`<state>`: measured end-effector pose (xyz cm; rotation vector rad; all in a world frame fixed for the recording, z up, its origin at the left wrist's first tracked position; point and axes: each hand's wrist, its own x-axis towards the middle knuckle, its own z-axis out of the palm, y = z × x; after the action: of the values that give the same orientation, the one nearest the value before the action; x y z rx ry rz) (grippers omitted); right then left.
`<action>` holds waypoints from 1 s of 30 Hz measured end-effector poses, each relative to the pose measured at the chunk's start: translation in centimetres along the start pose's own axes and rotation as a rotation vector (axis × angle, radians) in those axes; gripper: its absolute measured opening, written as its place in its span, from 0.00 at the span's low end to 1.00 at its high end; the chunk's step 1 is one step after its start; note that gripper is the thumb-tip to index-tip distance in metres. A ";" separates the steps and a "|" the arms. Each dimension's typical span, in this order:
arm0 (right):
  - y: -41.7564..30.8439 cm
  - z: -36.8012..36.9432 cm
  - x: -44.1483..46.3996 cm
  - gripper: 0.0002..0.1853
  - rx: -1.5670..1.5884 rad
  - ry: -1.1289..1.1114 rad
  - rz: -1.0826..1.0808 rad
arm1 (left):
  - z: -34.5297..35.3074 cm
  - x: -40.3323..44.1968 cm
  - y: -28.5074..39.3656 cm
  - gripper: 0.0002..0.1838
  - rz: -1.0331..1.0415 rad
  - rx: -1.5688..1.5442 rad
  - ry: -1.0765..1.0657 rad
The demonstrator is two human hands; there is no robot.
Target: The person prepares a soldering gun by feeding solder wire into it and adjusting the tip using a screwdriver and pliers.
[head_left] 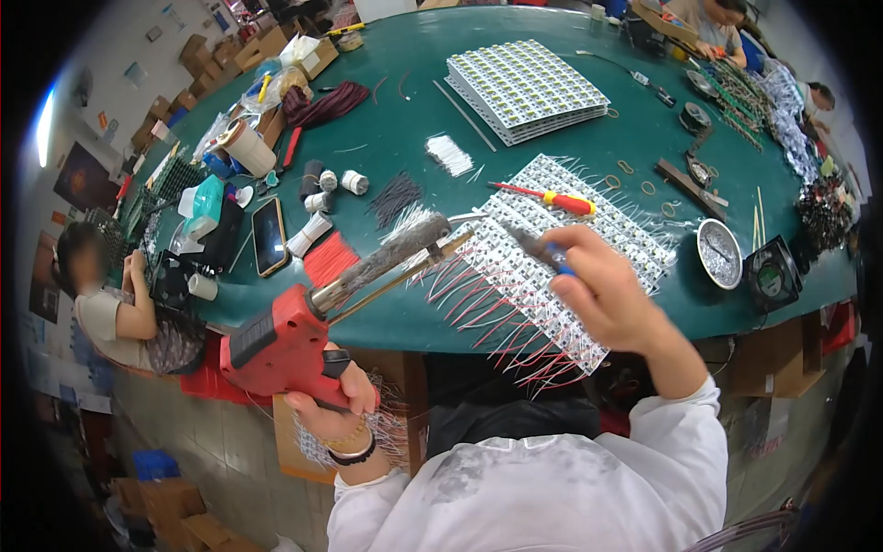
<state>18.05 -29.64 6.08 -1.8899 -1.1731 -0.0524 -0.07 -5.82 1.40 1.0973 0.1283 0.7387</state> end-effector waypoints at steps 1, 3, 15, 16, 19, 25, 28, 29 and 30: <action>0.3 -1.3 0.2 0.11 -0.088 0.021 -0.064 | -0.1 0.4 0.2 0.43 -0.002 0.038 0.007; -0.4 -4.3 1.3 0.14 -0.234 0.010 -0.169 | -0.6 1.1 0.6 0.44 -0.007 0.073 0.020; -7.4 -10.7 6.0 0.20 -0.628 -0.474 -0.400 | -3.4 5.6 0.5 0.42 0.032 -0.118 -0.460; -7.9 -10.7 6.0 0.20 -0.625 -0.509 -0.373 | -3.7 5.6 0.5 0.50 0.029 -0.152 -0.476; -8.1 -10.5 6.1 0.20 -0.618 -0.547 -0.373 | -3.7 5.4 0.8 0.49 0.026 -0.152 -0.465; -8.5 -10.1 6.4 0.19 -0.630 -0.591 -0.365 | -4.5 5.3 0.9 0.49 0.002 -0.180 -0.544; -8.8 -10.0 6.5 0.19 -0.632 -0.626 -0.335 | -4.7 5.3 0.8 0.48 -0.007 -0.210 -0.542; -8.9 -9.9 6.5 0.18 -0.635 -0.646 -0.313 | -4.7 5.2 0.8 0.48 -0.007 -0.211 -0.539; -8.9 -9.9 6.6 0.18 -0.635 -0.648 -0.313 | -4.6 5.2 0.8 0.48 -0.005 -0.206 -0.538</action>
<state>18.92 -30.48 20.86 -2.3310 -2.0791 0.0236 1.47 1.00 1.24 1.0608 -0.3942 0.4206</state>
